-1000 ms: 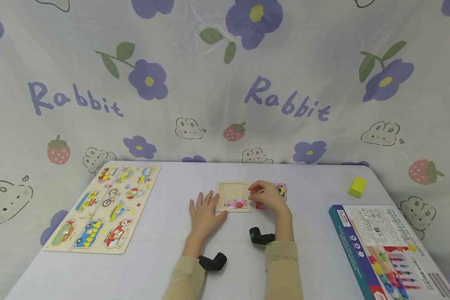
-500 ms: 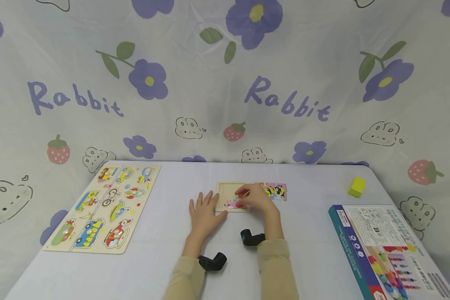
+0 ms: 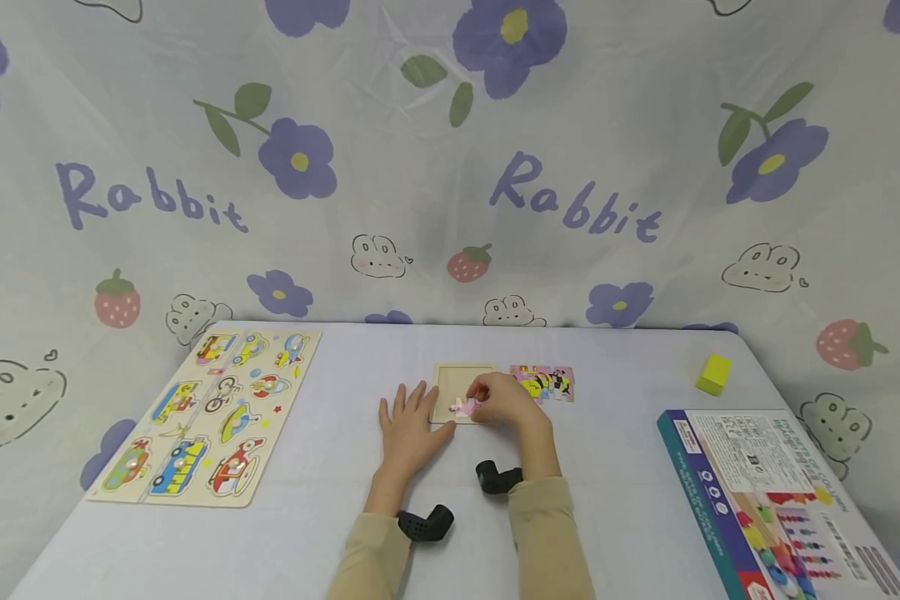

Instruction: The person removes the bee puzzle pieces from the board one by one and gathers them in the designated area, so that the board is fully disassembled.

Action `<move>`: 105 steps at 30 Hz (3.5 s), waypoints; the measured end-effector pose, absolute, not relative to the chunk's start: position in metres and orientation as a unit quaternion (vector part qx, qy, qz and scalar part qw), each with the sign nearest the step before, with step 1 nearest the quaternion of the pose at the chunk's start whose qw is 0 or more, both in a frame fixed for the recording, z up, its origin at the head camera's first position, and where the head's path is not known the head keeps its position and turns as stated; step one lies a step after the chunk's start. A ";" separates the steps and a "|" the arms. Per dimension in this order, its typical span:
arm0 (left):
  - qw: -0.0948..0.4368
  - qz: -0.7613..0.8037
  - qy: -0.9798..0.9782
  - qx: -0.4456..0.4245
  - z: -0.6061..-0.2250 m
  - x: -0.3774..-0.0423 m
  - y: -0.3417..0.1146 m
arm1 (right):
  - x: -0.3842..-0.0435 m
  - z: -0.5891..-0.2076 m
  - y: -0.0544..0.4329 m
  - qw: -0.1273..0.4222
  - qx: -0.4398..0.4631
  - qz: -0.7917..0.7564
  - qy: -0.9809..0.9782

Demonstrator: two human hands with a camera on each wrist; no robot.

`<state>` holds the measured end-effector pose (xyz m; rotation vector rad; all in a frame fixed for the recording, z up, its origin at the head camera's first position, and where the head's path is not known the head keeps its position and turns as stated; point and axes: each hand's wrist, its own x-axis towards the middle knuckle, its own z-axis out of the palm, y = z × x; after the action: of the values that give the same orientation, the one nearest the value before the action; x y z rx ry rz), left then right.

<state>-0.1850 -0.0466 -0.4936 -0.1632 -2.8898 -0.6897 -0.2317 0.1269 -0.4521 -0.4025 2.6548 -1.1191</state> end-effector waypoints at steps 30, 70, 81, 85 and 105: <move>0.079 -0.223 -0.970 -0.048 -0.492 -0.185 -0.046 | -0.232 -0.451 0.146 0.099 -0.090 -0.481 0.867; 0.086 -0.236 -0.967 -0.049 -0.493 -0.184 -0.046 | -0.223 -0.455 0.209 0.053 -0.001 -0.499 0.865; 0.077 -0.234 -0.968 -0.049 -0.493 -0.184 -0.046 | -0.219 -0.458 0.221 0.079 0.066 -0.483 0.870; 0.081 -0.235 -0.967 -0.050 -0.494 -0.185 -0.046 | -0.219 -0.460 0.223 0.079 0.065 -0.495 0.863; 0.072 -0.239 -0.967 -0.048 -0.494 -0.185 -0.046 | -0.212 -0.458 0.229 0.105 0.066 -0.498 0.858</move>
<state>-0.1853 -0.0457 -0.4941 -0.1448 -2.9070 -0.7198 -0.2124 0.2287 -0.4582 0.1950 2.5296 -1.4670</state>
